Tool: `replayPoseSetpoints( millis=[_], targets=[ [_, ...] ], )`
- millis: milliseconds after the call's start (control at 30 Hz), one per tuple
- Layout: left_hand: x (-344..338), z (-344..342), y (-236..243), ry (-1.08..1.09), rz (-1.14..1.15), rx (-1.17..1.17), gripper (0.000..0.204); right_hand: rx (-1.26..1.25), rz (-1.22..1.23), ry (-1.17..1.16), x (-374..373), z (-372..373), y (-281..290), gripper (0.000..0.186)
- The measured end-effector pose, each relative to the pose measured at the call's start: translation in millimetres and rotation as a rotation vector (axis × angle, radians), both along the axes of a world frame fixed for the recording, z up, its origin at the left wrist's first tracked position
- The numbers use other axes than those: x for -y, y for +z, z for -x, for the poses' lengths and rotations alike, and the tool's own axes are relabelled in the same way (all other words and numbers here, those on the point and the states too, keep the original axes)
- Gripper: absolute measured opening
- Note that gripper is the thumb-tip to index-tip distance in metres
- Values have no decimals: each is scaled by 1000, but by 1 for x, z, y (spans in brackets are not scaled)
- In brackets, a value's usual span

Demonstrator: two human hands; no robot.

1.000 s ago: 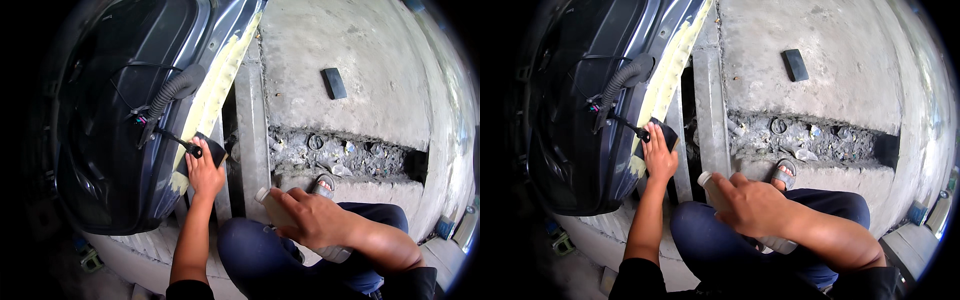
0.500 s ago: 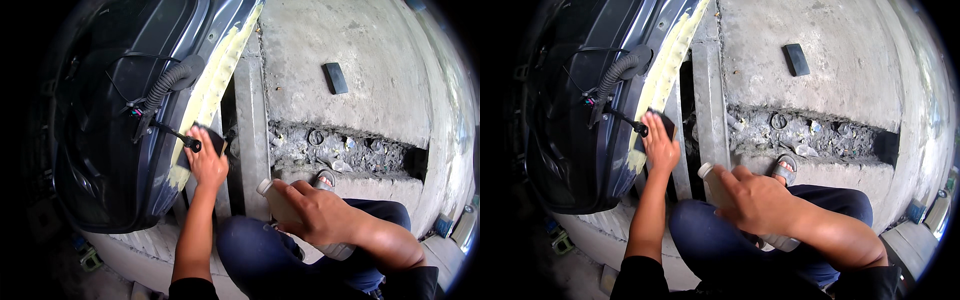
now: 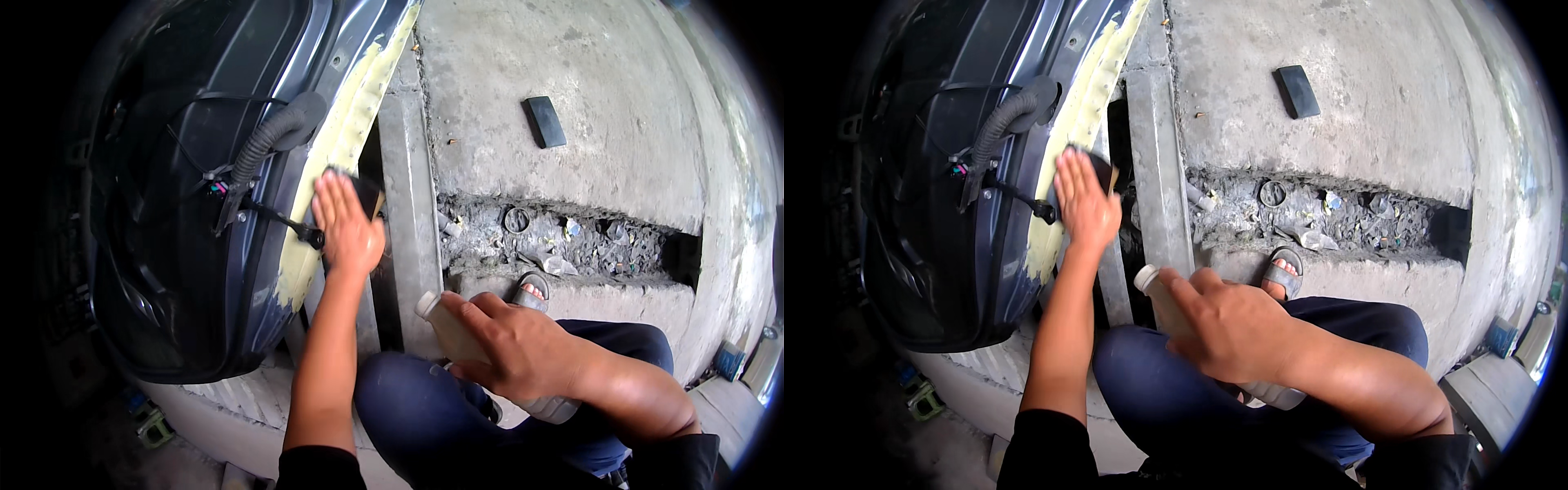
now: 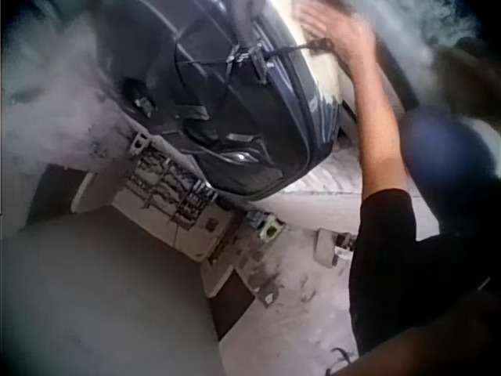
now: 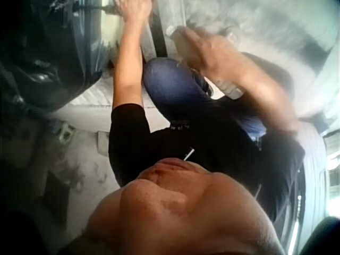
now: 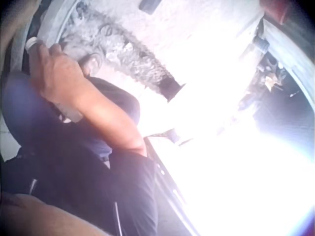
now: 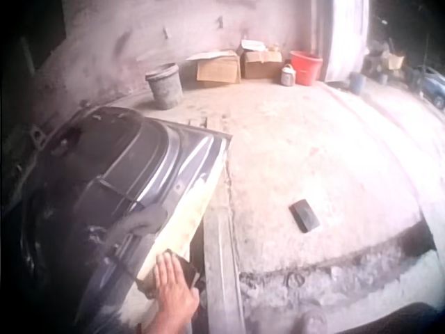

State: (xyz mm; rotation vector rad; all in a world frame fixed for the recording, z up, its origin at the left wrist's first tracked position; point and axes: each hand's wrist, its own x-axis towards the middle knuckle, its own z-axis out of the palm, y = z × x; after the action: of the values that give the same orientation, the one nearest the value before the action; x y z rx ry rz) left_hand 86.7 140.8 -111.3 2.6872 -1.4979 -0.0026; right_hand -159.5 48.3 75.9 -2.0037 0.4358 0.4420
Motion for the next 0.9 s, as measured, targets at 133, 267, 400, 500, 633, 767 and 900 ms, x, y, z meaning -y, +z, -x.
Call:
replayPoseSetpoints(
  millis=[133, 267, 400, 500, 633, 767, 900],
  targets=[
    [17, -9, 6, -43, 27, -36, 81, 38, -20, -3, -8, 1, -1, 76],
    [-57, 18, -4, 18, -154, -76, 87, -25, -49, -17, 2, 8, -1, 76],
    [-27, 16, -2, 9, -81, -61, 88, -32, -32, -40, 6, 9, -3, 76],
    [35, -5, -2, 3, 18, -12, 85, 20, -20, -7, 4, 4, -2, 76],
    [50, -21, 0, -27, 9, 25, 82, 17, -27, 19, -3, 4, -2, 77],
    [-21, 11, 1, -24, -129, -52, 89, -32, -46, -22, 5, 15, 0, 77],
    [13, 3, 3, 10, -58, -44, 90, -25, -18, -24, 9, 13, 1, 76]
  ],
)
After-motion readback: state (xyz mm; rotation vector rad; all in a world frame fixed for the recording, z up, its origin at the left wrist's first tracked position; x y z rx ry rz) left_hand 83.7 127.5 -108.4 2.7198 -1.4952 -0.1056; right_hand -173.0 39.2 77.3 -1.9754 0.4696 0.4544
